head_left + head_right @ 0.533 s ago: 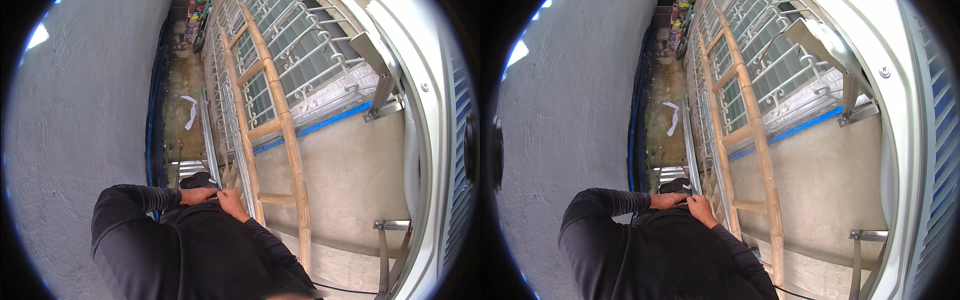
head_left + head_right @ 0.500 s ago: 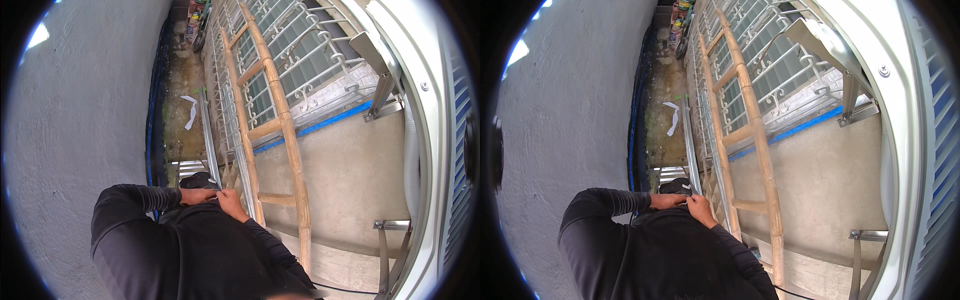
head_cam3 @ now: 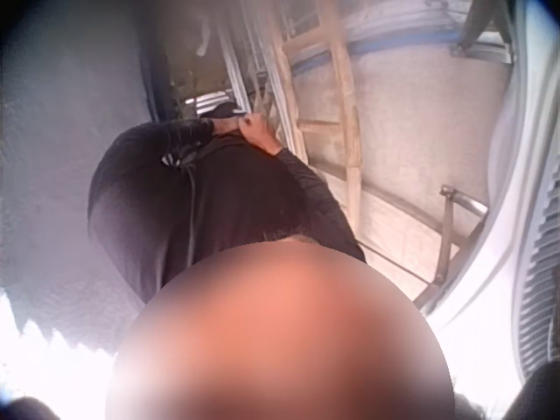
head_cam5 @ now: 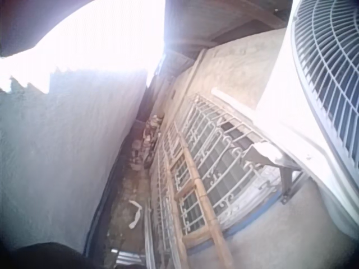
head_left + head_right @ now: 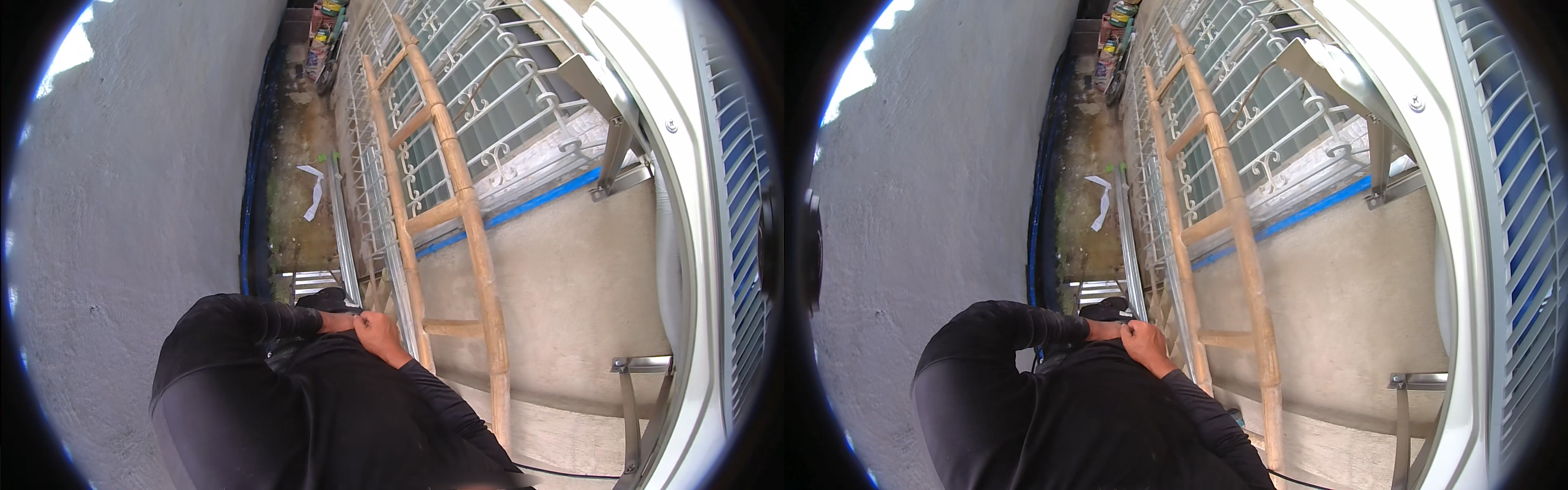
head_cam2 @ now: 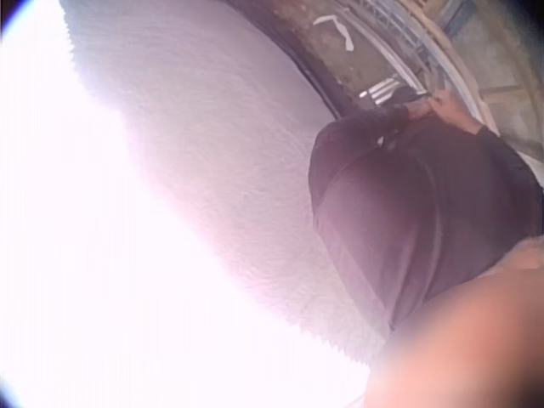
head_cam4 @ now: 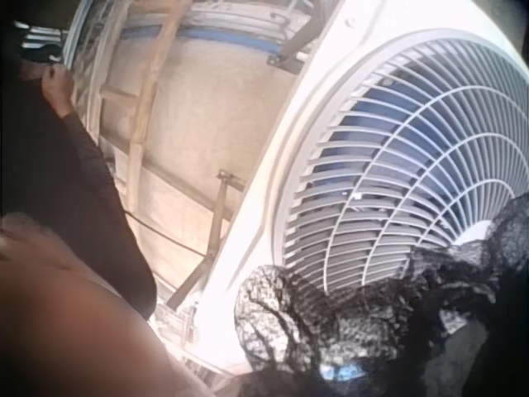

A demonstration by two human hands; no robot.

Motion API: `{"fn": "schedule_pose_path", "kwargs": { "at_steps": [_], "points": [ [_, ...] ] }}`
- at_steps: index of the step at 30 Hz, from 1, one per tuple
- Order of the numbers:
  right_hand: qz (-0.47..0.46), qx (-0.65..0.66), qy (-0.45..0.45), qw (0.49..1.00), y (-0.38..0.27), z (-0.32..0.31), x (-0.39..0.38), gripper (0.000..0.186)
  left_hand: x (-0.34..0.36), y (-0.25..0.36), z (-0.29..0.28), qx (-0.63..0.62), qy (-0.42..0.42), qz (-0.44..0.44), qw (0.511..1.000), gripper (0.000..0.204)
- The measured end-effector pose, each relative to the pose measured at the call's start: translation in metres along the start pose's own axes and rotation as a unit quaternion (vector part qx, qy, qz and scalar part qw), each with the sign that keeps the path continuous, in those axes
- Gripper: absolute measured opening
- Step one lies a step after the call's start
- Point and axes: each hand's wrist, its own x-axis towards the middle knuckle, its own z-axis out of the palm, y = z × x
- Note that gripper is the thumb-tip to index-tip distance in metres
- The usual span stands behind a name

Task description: The person stands on a bamboo ladder and secures an outdoor air conditioner unit to the wall using bolts and nuts. They insert bolts into the mounting brackets, then tighten the nuts by hand to fasten the unit.

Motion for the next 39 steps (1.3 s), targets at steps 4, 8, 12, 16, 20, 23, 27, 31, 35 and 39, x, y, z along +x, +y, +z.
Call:
{"fn": "schedule_pose_path", "kwargs": {
  "at_steps": [4, 8, 12, 16, 20, 23, 27, 31, 35, 39],
  "points": [
    [0.025, -0.041, -0.027, 0.998, 0.001, -0.002, 0.005, 0.033, 0.007, 0.016, -0.002, -0.019, 0.007, -0.073, 0.997, 0.044],
    [0.031, -0.058, -0.033, 0.997, 0.0, -0.004, 0.009, 0.033, 0.019, 0.03, -0.002, -0.017, 0.028, -0.119, 0.992, 0.044],
    [0.055, -0.064, -0.064, 0.994, -0.002, -0.009, 0.01, 0.034, 0.034, 0.034, 0.001, 0.005, 0.064, -0.169, 0.983, 0.044],
    [0.061, -0.07, -0.067, 0.993, -0.001, -0.01, 0.011, 0.036, 0.04, 0.042, 0.0, 0.013, 0.091, -0.221, 0.971, 0.044],
    [0.059, -0.055, -0.082, 0.993, 0.004, -0.008, 0.014, 0.038, 0.034, 0.056, -0.013, 0.034, 0.101, -0.267, 0.958, 0.044],
    [0.033, -0.036, -0.088, 0.995, 0.01, -0.005, 0.018, 0.039, 0.025, 0.064, -0.024, 0.054, 0.103, -0.291, 0.95, 0.044],
    [0.018, -0.009, -0.093, 0.995, 0.027, 0.006, 0.023, 0.043, 0.022, 0.072, -0.028, 0.068, 0.102, -0.312, 0.942, 0.044],
    [-0.014, 0.107, -0.103, 0.989, 0.056, 0.023, 0.031, 0.043, 0.03, 0.075, -0.025, 0.073, 0.102, -0.326, 0.937, 0.044],
    [0.254, 0.343, -0.122, 0.896, 0.096, 0.03, 0.036, 0.038, 0.039, 0.073, -0.021, 0.073, 0.1, -0.332, 0.935, 0.044],
    [0.322, 0.33, -0.119, 0.88, 0.129, 0.044, 0.032, 0.025, 0.037, 0.073, -0.02, 0.073, 0.105, -0.344, 0.93, 0.044]
  ]
}}
